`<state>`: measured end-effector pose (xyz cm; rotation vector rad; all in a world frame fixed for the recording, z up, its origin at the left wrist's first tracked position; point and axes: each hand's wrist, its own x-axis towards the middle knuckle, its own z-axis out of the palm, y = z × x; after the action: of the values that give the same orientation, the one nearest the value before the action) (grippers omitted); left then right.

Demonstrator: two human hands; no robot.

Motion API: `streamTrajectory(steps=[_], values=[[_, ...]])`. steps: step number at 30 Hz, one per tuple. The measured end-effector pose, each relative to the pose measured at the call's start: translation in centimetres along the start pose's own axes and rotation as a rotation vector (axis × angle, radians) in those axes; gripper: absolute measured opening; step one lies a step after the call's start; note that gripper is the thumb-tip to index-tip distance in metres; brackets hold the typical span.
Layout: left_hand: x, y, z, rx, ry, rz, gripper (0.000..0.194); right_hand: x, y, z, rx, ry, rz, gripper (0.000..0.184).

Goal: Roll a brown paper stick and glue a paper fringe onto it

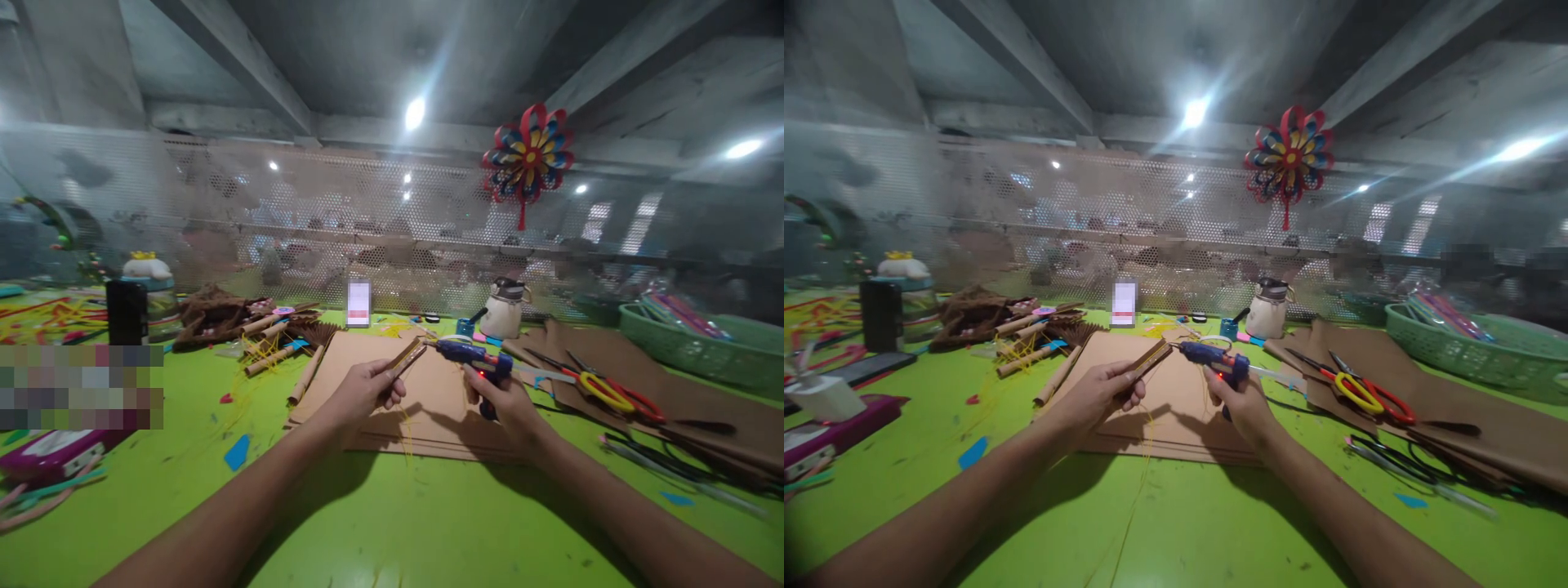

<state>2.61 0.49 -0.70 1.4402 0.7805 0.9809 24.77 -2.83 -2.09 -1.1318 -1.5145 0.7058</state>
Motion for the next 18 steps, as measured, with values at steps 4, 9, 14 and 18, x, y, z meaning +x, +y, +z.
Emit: streamTrajectory(steps=[4,9,14,18], values=[[-0.2,0.1,0.0,-0.044,0.001,-0.012,0.017,-0.3,0.1,0.4,-0.02,-0.04,0.016,0.041],[-0.4,0.1,0.1,-0.084,-0.008,-0.03,0.016,-1.2,-0.4,1.7,-0.023,-0.071,-0.028,0.035],[-0.3,0.2,0.0,-0.101,0.001,-0.047,0.014,-1.8,-0.5,2.5,-0.025,-0.119,-0.05,0.029],[-0.2,0.1,-0.1,-0.119,-0.032,-0.024,0.012,-1.6,-0.2,2.2,-0.037,-0.105,-0.074,0.027]])
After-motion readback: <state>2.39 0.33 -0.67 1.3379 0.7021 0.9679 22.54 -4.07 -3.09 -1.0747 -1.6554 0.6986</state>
